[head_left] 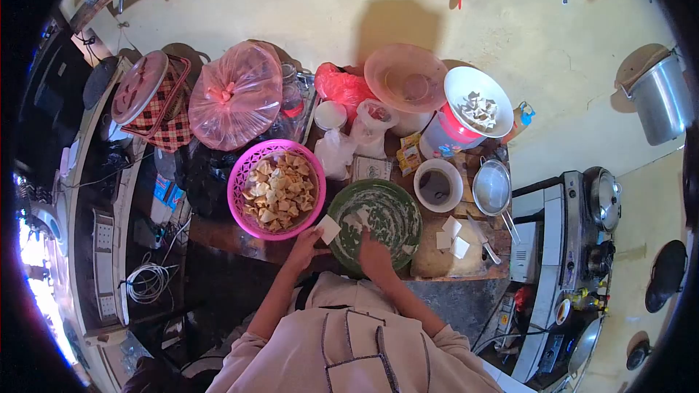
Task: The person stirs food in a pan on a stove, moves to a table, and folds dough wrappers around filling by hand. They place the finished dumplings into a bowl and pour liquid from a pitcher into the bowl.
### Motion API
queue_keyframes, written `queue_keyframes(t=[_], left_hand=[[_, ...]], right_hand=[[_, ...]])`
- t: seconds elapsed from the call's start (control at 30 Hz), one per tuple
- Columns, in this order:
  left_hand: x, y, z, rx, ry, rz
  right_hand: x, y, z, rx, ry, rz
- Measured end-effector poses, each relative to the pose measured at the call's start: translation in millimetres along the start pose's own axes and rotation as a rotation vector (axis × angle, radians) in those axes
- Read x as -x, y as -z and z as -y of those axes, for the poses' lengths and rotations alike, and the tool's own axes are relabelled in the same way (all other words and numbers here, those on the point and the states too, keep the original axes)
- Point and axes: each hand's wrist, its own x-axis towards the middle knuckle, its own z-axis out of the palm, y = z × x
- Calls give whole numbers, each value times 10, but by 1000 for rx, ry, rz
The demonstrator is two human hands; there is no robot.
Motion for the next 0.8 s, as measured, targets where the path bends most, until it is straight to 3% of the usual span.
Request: queue_keyframes(t=[0.1, 0.2, 0.5, 0.8], left_hand=[[5, 15, -12, 9, 5, 35], [-11, 81, 7, 44, 16, 106], [-22, 56, 49, 19, -11, 22], [12, 29, 5, 28, -19, 22]], right_hand=[[-20, -195, -13, 16, 31, -152], [-22, -147, 84, 83, -55, -60], [38, -246, 116, 239, -2, -69], [53, 41, -223, 297, 243, -159]])
